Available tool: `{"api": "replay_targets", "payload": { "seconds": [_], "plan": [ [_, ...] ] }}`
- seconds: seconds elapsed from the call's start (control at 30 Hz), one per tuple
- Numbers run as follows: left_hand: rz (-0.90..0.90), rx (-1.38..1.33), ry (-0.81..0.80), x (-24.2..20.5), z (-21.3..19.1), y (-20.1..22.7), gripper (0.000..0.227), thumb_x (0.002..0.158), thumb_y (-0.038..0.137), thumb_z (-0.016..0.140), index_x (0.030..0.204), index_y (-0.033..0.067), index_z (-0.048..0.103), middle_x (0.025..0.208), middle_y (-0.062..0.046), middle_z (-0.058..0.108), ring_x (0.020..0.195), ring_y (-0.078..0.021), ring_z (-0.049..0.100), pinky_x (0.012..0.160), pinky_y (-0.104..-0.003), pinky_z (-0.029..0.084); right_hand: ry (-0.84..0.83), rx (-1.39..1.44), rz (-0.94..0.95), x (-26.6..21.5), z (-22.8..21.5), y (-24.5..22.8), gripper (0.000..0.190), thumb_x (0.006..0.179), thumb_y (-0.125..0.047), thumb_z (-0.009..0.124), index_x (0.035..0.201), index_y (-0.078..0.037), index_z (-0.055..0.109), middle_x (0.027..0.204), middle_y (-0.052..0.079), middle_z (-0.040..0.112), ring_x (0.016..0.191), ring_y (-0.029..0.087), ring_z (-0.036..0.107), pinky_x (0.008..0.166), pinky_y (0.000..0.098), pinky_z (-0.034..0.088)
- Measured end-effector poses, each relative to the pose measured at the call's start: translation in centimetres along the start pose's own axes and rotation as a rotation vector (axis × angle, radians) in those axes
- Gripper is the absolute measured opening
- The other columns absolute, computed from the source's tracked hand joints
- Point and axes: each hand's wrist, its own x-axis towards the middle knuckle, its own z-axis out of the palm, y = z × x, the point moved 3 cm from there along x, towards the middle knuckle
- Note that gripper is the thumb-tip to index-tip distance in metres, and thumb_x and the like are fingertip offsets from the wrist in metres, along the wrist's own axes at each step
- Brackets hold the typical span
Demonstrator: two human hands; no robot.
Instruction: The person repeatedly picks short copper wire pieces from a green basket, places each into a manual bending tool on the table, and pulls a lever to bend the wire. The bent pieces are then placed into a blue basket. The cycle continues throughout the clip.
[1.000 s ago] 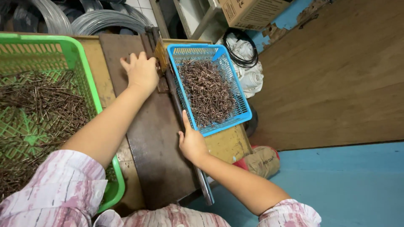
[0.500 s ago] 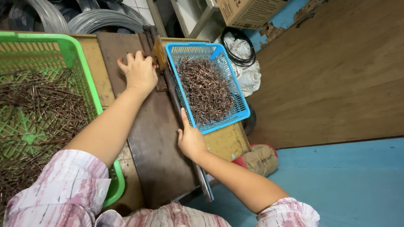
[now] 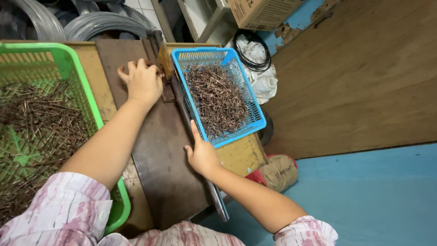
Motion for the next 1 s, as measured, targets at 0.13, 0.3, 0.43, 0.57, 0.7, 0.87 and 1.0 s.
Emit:
{"api": "replay_targets", "payload": {
  "seconds": [0.13,0.3,0.43,0.57,0.7,0.87,1.0],
  "plan": [
    [-0.004,0.013,-0.008,0.5,0.5,-0.2,0.012,0.094,0.029,0.081,0.102,0.0204,0.078,0.119,-0.003,0.058,0.130,-0.0344,0.046,0.109,-0.072,0.023,0.001,0.022,0.001,0.1,-0.5,-0.2,0.091,0.102,-0.021,0.065,0.176,-0.025,0.012,0.123,0.037,0.073,0.114,0.056,0.071,0.097,0.0647,0.060],
    [-0.016,-0.022,-0.021,0.5,0.7,-0.4,0.009,0.093,0.029,0.079,0.100,0.0225,0.078,0.119,-0.002,0.058,0.129,-0.0330,0.046,0.110,-0.071,0.024,0.013,0.053,-0.031,0.4,0.1,0.3,0.088,0.102,-0.013,0.061,0.176,-0.022,0.014,0.117,0.041,0.072,0.112,0.060,0.070,0.095,0.0677,0.058],
    [-0.017,0.024,-0.025,0.6,1.2,-0.4,0.006,0.094,0.030,0.076,0.100,0.0264,0.077,0.118,0.000,0.057,0.129,-0.0311,0.044,0.111,-0.070,0.021,0.014,0.063,-0.034,0.3,-0.1,0.1,0.088,0.102,-0.012,0.061,0.176,-0.022,0.014,0.117,0.042,0.072,0.112,0.061,0.070,0.095,0.0682,0.058],
    [-0.018,0.076,-0.053,0.5,0.5,0.1,0.008,0.096,0.031,0.076,0.099,0.0239,0.078,0.120,-0.001,0.057,0.133,-0.0320,0.041,0.110,-0.072,0.019,-0.009,0.075,-0.035,0.2,-0.2,0.1,0.087,0.102,-0.012,0.060,0.176,-0.022,0.014,0.118,0.042,0.071,0.113,0.061,0.069,0.096,0.0682,0.057],
    [-0.045,0.085,-0.103,0.6,-0.1,0.1,0.010,0.098,0.032,0.076,0.103,0.0236,0.079,0.120,-0.002,0.057,0.135,-0.0341,0.040,0.110,-0.074,0.017,-0.061,0.069,-0.031,0.2,-0.8,-0.1,0.089,0.102,-0.012,0.060,0.176,-0.022,0.012,0.118,0.042,0.071,0.115,0.061,0.069,0.098,0.0675,0.056],
    [-0.053,0.097,-0.157,0.4,0.7,-0.6,0.011,0.097,0.034,0.075,0.104,0.0282,0.080,0.120,-0.002,0.059,0.132,-0.0337,0.042,0.110,-0.075,0.017,-0.105,0.015,0.010,-0.9,-4.2,-1.6,0.091,0.102,-0.020,0.062,0.176,-0.028,0.011,0.116,0.039,0.073,0.116,0.058,0.070,0.098,0.0644,0.058],
    [-0.060,0.112,-0.249,0.6,0.0,-0.5,0.014,0.097,0.031,0.073,0.107,0.0286,0.082,0.121,-0.005,0.058,0.130,-0.0361,0.041,0.109,-0.076,0.017,-0.145,-0.011,-0.007,-1.9,-7.9,-3.9,0.090,0.102,-0.021,0.062,0.177,-0.024,0.011,0.115,0.041,0.073,0.116,0.060,0.069,0.100,0.0662,0.056]
  ]
}}
